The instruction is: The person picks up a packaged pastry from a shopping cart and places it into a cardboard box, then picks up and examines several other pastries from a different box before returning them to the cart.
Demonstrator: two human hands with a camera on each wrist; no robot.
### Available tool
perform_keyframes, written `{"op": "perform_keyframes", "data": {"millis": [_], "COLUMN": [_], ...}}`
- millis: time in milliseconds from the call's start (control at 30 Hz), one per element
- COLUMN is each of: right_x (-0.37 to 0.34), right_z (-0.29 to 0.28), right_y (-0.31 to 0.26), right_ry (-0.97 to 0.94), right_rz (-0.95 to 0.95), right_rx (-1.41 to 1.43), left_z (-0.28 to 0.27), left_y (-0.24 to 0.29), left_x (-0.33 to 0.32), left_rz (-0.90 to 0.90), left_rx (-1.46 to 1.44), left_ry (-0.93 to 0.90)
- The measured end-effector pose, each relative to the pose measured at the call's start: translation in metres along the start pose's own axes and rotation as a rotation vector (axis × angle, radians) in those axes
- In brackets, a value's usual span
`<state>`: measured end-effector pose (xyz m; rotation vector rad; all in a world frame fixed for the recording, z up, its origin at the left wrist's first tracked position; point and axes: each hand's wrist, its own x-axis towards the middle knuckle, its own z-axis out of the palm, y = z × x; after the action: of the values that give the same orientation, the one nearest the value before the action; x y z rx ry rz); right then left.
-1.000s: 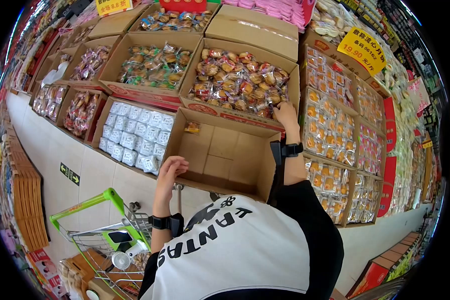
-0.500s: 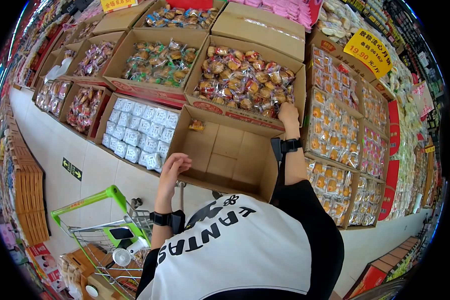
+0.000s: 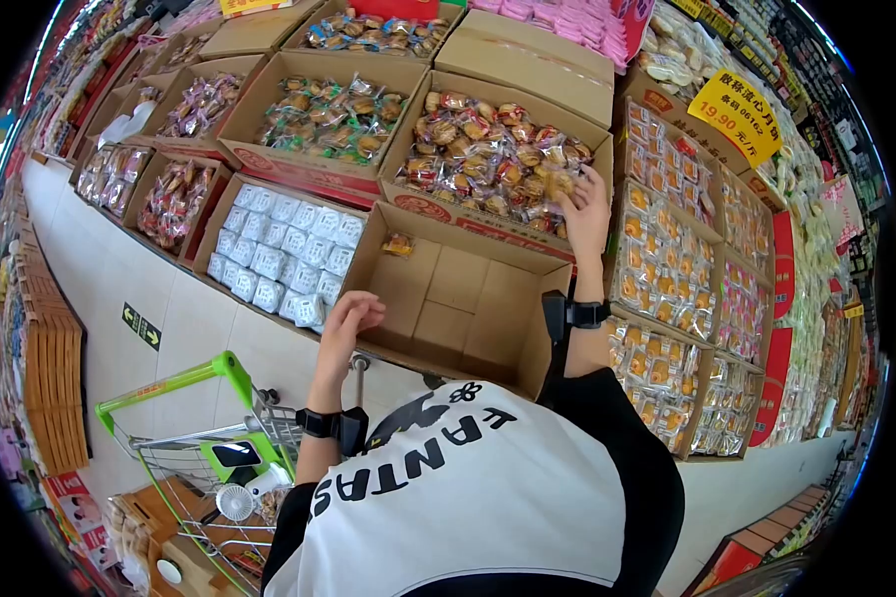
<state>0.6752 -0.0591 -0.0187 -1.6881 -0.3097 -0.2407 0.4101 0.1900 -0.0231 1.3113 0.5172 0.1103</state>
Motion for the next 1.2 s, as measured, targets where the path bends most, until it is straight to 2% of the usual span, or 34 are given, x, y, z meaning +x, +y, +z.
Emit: {"op": "perform_keyframes", "data": {"millis": [33,133,233,267,300,367,400,467,500,567,633,700,767,833,967,1033,1167,1200], "right_x": [-0.002,-0.008,-0.019,-0.023,-0.028,-0.04,-0.045,-0.053,-0.056,-0.062,-0.071,-0.076,-0.083,-0.086,-0.091,-0.092,-0.089,-0.087], "right_z": [0.003,0.011,0.025,0.03,0.034,0.043,0.048,0.058,0.062,0.069,0.078,0.087,0.09,0.092,0.094,0.094,0.092,0.09], "right_y": [-0.002,-0.011,-0.024,-0.028,-0.034,-0.052,-0.058,-0.07,-0.075,-0.085,-0.096,-0.103,-0.105,-0.104,-0.095,-0.095,-0.094,-0.099], "right_ry": [-0.001,-0.082,-0.149,-0.251,-0.26,-0.486,-0.497,-0.725,-0.736,-0.912,-0.947,-1.01,-1.028,-0.993,-1.032,-1.065,-1.074,-1.066], "right_rz": [-0.003,0.217,0.268,0.243,0.241,0.305,0.307,0.194,0.194,-0.15,-0.129,-0.413,-0.357,-0.434,-0.357,-0.226,-0.246,-0.255], "right_rx": [0.001,0.216,0.217,0.303,0.305,0.397,0.398,0.462,0.464,0.313,0.309,0.317,0.302,0.241,0.296,0.347,0.357,0.285], "left_z": [0.001,0.002,0.002,0.003,0.004,0.007,0.009,0.01,0.011,0.014,0.02,0.024,0.023,0.024,0.021,0.02,0.02,0.019], "left_y": [0.001,0.003,0.002,0.003,0.003,0.011,0.014,0.018,0.02,0.025,0.029,0.032,0.029,0.027,0.026,0.026,0.023,0.024], "left_x": [0.0,-0.001,-0.001,-0.001,-0.001,-0.004,-0.005,-0.006,-0.006,-0.008,-0.01,-0.01,-0.011,-0.012,-0.01,-0.009,-0.008,-0.009], "left_rz": [0.003,0.026,0.052,0.058,0.064,0.066,0.066,0.074,0.084,0.065,0.044,0.078,0.065,0.05,0.084,0.109,0.12,0.124], "left_rx": [-0.001,0.006,0.024,0.016,0.007,0.005,0.007,-0.002,-0.008,-0.056,-0.104,-0.186,-0.235,-0.22,-0.245,-0.285,-0.284,-0.261], "left_ry": [0.001,-0.003,-0.011,-0.028,-0.044,-0.056,-0.078,-0.115,-0.163,-0.199,-0.237,-0.283,-0.296,-0.141,-0.147,-0.183,-0.174,-0.152]}}
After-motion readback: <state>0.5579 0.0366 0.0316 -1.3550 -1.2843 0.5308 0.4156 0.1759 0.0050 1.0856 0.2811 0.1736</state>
